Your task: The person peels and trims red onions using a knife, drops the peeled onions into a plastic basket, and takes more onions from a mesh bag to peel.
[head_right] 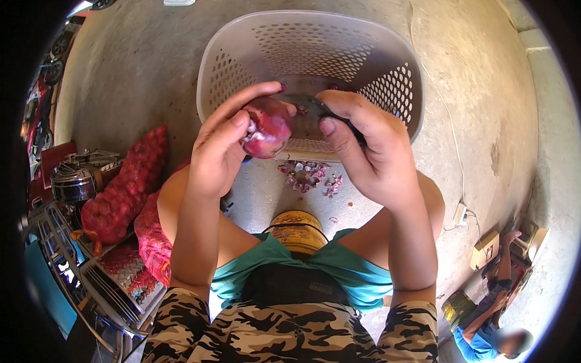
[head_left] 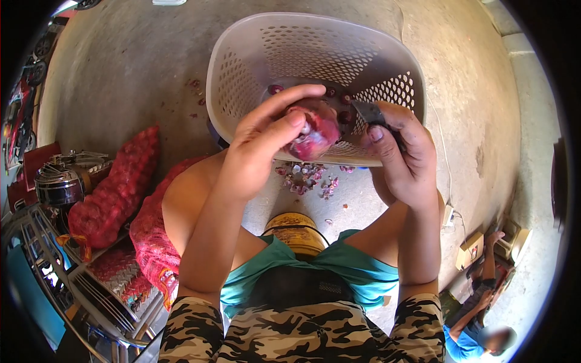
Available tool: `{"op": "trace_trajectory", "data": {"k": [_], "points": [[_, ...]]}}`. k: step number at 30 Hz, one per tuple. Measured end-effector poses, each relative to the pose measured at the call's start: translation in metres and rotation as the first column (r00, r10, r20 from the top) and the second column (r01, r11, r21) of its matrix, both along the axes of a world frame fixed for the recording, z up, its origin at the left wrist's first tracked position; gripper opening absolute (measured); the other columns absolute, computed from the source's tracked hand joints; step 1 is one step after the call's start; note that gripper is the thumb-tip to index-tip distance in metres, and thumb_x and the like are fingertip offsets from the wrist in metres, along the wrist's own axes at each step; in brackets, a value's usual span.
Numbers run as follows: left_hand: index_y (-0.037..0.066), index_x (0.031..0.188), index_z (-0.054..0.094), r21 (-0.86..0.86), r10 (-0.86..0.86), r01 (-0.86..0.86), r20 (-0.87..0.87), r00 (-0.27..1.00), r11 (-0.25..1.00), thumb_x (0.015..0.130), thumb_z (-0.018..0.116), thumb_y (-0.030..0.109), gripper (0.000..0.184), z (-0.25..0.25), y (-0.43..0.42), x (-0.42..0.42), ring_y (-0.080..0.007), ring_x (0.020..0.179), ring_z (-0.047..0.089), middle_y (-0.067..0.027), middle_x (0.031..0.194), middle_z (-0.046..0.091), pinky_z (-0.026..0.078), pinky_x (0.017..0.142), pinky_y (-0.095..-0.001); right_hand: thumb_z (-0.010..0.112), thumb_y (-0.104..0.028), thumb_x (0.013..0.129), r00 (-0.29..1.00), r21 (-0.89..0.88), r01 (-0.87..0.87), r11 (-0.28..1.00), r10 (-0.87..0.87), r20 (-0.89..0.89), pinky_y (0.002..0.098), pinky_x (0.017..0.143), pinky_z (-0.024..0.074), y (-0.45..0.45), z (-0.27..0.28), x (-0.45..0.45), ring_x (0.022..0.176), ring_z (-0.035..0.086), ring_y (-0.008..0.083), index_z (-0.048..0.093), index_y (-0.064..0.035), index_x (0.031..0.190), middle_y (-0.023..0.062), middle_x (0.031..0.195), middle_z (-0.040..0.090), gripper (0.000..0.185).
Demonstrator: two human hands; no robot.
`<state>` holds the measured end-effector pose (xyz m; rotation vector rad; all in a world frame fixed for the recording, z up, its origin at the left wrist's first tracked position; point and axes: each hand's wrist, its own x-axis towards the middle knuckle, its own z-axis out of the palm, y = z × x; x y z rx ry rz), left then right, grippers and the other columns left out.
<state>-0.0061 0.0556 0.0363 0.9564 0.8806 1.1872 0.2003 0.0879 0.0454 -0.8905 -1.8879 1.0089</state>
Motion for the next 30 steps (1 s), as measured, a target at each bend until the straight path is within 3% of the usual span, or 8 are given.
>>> {"op": "trace_trajectory", "data": {"k": [1, 4, 10, 16, 25, 30], "points": [[-0.007, 0.123, 0.049, -0.042, -0.010, 0.012, 0.046, 0.999, 0.999, 0.087, 0.042, 0.024, 0.048, 0.004, 0.000, -0.001, -0.0216, 0.096, 0.058, -0.0187, 0.104, 0.061, 0.044, 0.088, -0.0316, 0.059, -0.003, 0.084, 0.998, 0.124, -0.004, 0.992, -0.004, 0.059, 0.0292, 0.058, 0.0466, 0.004, 0.001, -0.001, 0.064, 0.059, 0.0220, 0.060, 0.0003, 0.098, 0.0109, 0.079, 0.061, 0.014], [-0.006, 0.118, 0.052, 0.007, -0.039, 0.040, -0.083, 0.996, 0.999, 0.085, 0.043, 0.022, 0.045, 0.002, 0.000, -0.011, -0.0205, 0.094, 0.058, -0.0175, 0.101, 0.061, 0.044, 0.086, -0.0301, 0.061, -0.003, 0.080, 0.961, 0.232, -0.107, 0.967, 0.040, 0.274, 0.0313, 0.051, 0.0446, 0.006, 0.008, 0.000, 0.057, 0.056, 0.0223, 0.061, -0.0023, 0.097, 0.0084, 0.069, 0.056, 0.017], [-0.003, 0.104, 0.057, -0.043, -0.029, 0.023, -0.140, 0.990, 0.999, 0.083, 0.046, 0.017, 0.031, 0.002, -0.002, -0.010, -0.0170, 0.089, 0.058, -0.0130, 0.094, 0.062, 0.045, 0.081, -0.0284, 0.064, -0.005, 0.073, 0.929, 0.240, -0.116, 0.964, 0.020, 0.370, 0.0333, 0.047, 0.0431, -0.006, 0.013, -0.010, 0.054, 0.053, 0.0218, 0.064, -0.0106, 0.094, 0.0044, 0.062, 0.050, 0.021], [-0.002, 0.098, 0.057, -0.045, -0.064, 0.055, -0.216, 0.974, 0.997, 0.082, 0.050, 0.017, 0.026, 0.002, -0.003, -0.010, -0.0168, 0.088, 0.059, -0.0110, 0.094, 0.062, 0.045, 0.081, -0.0286, 0.064, -0.005, 0.073, 0.910, 0.258, -0.131, 0.957, 0.012, 0.415, 0.0335, 0.047, 0.0447, -0.007, 0.012, -0.011, 0.055, 0.055, 0.0219, 0.063, -0.0114, 0.094, 0.0040, 0.064, 0.052, 0.022], [-0.004, 0.096, 0.056, -0.060, -0.060, 0.060, 0.002, 0.998, 0.996, 0.080, 0.046, 0.026, 0.035, -0.005, -0.001, -0.011, -0.0235, 0.089, 0.059, -0.0174, 0.093, 0.061, 0.044, 0.084, -0.0332, 0.062, -0.003, 0.074, 0.934, 0.179, -0.121, 0.976, 0.050, 0.354, 0.0339, 0.049, 0.0457, -0.010, 0.012, -0.012, 0.058, 0.058, 0.0229, 0.062, -0.0102, 0.096, 0.0048, 0.067, 0.055, 0.023], [-0.003, 0.096, 0.054, -0.025, -0.022, 0.028, 0.214, 0.977, 0.999, 0.082, 0.045, 0.031, 0.038, -0.012, -0.002, -0.007, -0.0255, 0.091, 0.057, -0.0214, 0.095, 0.059, 0.044, 0.084, -0.0346, 0.060, -0.003, 0.079, 0.974, 0.062, -0.091, 0.994, 0.076, 0.213, 0.0337, 0.051, 0.0451, -0.014, 0.009, -0.015, 0.059, 0.058, 0.0244, 0.059, -0.0059, 0.097, 0.0070, 0.071, 0.058, 0.018]]}}
